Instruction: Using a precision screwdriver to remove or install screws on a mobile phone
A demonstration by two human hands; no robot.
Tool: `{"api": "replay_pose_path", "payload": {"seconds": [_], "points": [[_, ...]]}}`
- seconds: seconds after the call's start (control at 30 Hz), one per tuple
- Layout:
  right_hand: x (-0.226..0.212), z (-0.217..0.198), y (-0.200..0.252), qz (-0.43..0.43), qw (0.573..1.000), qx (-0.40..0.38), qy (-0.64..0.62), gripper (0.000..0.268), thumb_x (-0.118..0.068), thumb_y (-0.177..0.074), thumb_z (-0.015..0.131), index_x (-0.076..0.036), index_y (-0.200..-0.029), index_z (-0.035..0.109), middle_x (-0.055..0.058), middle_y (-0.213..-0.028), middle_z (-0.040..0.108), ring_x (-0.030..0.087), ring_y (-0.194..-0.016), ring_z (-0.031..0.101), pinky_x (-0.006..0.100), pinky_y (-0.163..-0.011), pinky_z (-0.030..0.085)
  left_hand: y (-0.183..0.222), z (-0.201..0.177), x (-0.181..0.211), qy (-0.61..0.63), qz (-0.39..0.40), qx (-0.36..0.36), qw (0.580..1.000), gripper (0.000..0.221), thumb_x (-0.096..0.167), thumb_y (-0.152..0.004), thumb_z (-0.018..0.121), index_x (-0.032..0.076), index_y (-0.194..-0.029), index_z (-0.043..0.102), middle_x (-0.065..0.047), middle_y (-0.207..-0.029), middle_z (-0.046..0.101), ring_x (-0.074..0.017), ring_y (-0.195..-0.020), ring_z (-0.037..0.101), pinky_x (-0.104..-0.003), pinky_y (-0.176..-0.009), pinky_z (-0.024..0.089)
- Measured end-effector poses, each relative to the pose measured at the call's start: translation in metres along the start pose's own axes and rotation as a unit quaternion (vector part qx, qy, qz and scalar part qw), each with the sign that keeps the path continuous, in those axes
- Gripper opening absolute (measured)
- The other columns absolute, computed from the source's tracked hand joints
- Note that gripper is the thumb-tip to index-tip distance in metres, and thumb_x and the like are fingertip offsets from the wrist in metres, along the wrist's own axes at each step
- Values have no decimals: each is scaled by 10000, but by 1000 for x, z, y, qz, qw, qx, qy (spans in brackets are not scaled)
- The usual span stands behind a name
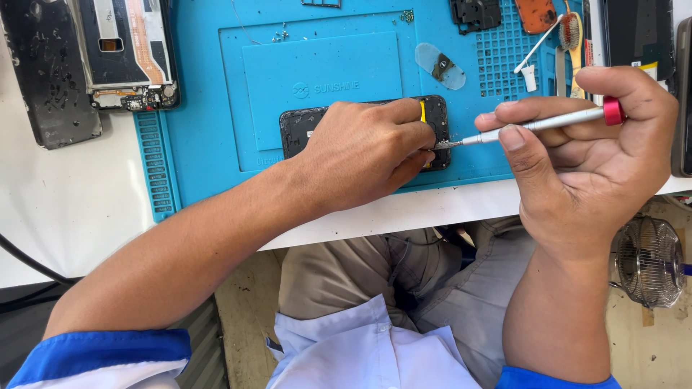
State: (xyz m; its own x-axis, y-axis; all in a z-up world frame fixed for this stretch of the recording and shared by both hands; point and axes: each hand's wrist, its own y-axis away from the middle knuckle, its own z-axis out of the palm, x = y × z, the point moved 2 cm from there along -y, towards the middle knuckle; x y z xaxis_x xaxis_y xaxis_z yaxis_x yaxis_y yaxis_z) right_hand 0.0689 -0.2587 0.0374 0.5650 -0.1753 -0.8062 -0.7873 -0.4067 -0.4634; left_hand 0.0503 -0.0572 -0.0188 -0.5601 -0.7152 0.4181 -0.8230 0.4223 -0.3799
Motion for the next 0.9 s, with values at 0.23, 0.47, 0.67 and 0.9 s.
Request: {"api": "replay_pose_path", "payload": {"seconds": [0.23, 0.47, 0.67, 0.9], "points": [[-1, -1, 0, 0, 1000, -2, 13, 420, 93, -1135, 638, -1, -1370, 303, 406, -1115, 647, 461, -987, 756, 443, -888, 634, 0, -1, 1, -1, -1, 3, 1000, 130, 220, -1006, 630, 146, -905, 664, -31, -875, 570, -292, -642, 605, -460, -352, 381], [-1, -1, 0, -1, 1000, -1, 12, 418, 89, -1136, 639, -2, -1374, 308, 398, -1117, 651, 458, -991, 759, 447, -902, 641, 0, 0, 1, 0, 0, 1, 1000, 125, 231, -1007, 645, 143, -925, 679, -34, -878, 567, -283, -645, 606, -448, -359, 385], [6, -2, 0, -23, 999, 6, 37, 383, 107, -1163, 628, 11, -1370, 320, 396, -1127, 655, 470, -1000, 764, 449, -880, 637, 0, 0, 0, -3, -50, -23, 998, 262, 327, -957, 754, 126, -1103, 671, -58, -937, 560, -309, -575, 578, -449, -318, 369], [6, -6, 0, -29, 998, 3, 62, 376, 109, -1174, 625, 43, -1394, 326, 403, -1136, 656, 465, -1015, 762, 449, -910, 630, 0, 0, -1, -26, -59, -19, 998, 322, 380, -960, 757, 115, -1104, 646, -70, -926, 541, -325, -595, 584, -472, -333, 357]]}}
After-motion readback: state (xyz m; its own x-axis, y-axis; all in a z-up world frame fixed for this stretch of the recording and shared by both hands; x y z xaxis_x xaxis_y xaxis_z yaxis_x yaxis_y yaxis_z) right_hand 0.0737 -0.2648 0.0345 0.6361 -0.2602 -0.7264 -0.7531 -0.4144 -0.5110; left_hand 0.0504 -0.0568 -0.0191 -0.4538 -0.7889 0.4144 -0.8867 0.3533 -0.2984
